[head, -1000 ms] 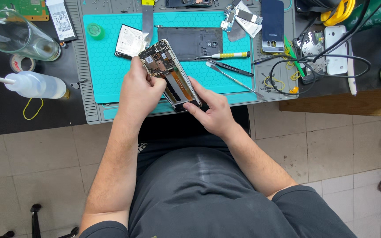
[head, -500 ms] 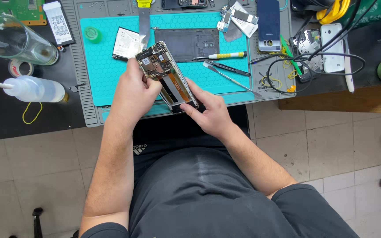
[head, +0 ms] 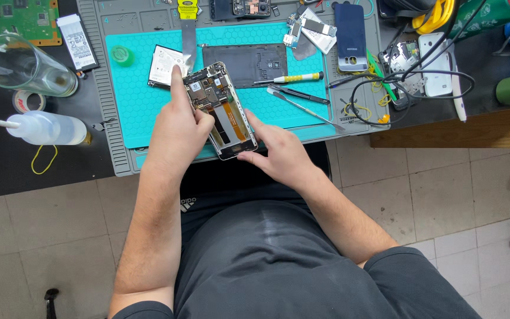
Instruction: The person disassembles a smartphone by prying open the casing and removing internal components. They use a plastic spudger and a screwdriver to detach the battery, disconnect ribbon cables, and unscrew the motherboard. The removed parts are placed on the workbench.
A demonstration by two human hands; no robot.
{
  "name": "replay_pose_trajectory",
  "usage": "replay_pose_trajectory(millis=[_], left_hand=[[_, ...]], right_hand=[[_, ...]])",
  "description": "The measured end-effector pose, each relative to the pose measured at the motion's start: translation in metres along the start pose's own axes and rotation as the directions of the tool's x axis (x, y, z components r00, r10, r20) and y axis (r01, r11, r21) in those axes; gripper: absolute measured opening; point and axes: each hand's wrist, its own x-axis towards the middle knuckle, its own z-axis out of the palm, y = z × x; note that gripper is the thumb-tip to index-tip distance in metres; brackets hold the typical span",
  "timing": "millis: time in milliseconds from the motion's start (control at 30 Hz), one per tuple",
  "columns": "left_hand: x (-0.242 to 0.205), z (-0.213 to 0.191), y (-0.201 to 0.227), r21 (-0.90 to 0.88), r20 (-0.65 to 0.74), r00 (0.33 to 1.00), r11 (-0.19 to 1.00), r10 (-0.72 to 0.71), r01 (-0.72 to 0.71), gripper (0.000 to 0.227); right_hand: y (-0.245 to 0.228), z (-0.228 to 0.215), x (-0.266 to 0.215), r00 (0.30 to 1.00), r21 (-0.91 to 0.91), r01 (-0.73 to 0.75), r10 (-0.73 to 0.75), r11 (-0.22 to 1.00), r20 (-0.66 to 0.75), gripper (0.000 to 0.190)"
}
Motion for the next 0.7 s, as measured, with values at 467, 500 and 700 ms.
replay_pose_trajectory(millis=[467, 500, 700], left_hand=[[-0.006, -0.001, -0.035, -0.142, -0.011, 0.996, 0.986, 0.087, -0.088, 0.083], [-0.006, -0.001, -0.039, -0.163, -0.009, 0.996, 0.983, 0.087, -0.087, 0.082], [-0.005, -0.001, -0.055, -0.389, 0.002, 0.994, 0.916, 0.111, -0.102, 0.072]], right_hand=[[0.049, -0.041, 0.036, 0.985, -0.471, 0.010, -0.090, 0.882, -0.147, 0.039], [0.050, -0.042, 0.038, 0.981, -0.539, -0.005, -0.102, 0.842, -0.168, 0.038], [0.076, -0.046, 0.053, 0.979, -0.580, 0.077, -0.170, 0.811, -0.109, 0.031]])
